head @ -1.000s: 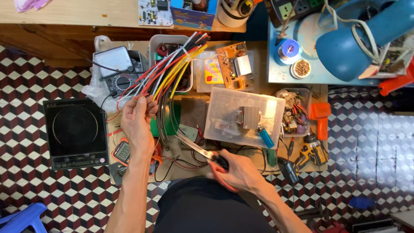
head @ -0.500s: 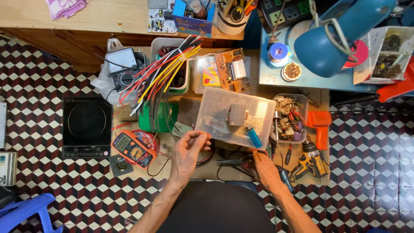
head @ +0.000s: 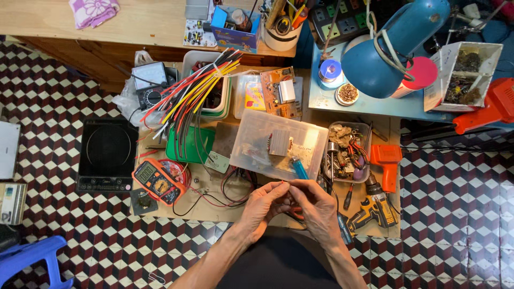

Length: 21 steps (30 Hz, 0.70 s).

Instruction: The person works at a cluttered electronics repair bench, holding a finned aluminum component on a plastic container lid while applying a handheld tool to its surface. They briefly handle wires and a multimeter, then continue working on the component with the handheld tool, repositioning it as they go.

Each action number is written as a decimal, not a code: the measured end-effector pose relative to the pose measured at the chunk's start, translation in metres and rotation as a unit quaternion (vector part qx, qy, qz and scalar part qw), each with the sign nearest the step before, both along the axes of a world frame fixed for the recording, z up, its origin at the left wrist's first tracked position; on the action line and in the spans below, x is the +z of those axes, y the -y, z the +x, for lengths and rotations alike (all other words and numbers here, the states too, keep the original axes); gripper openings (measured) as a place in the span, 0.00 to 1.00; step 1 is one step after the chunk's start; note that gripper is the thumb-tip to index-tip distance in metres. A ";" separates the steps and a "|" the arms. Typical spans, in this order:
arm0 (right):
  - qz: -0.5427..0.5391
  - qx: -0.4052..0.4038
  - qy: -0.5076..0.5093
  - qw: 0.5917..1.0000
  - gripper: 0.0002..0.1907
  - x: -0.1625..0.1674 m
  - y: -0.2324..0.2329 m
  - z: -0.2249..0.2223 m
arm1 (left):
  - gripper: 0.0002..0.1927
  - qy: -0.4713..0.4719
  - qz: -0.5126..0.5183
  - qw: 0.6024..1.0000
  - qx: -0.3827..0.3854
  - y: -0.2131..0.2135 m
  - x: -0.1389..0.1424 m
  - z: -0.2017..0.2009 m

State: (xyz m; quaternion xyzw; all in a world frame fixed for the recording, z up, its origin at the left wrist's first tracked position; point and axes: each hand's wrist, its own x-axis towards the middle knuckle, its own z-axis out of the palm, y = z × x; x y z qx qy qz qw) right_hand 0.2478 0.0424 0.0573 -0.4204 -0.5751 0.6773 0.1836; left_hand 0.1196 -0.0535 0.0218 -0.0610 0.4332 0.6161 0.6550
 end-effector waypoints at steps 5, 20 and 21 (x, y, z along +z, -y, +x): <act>0.020 -0.088 0.008 0.996 0.11 -0.006 0.009 0.010 | 0.16 -0.078 0.024 0.992 -0.098 -0.002 -0.005 -0.010; -0.093 -0.312 -0.138 0.935 0.10 -0.025 0.023 0.023 | 0.17 -0.237 0.026 0.969 -0.060 -0.015 -0.005 -0.057; -0.090 -0.309 -0.139 0.937 0.10 -0.024 0.021 0.021 | 0.17 -0.252 0.032 0.965 -0.067 -0.019 -0.004 -0.052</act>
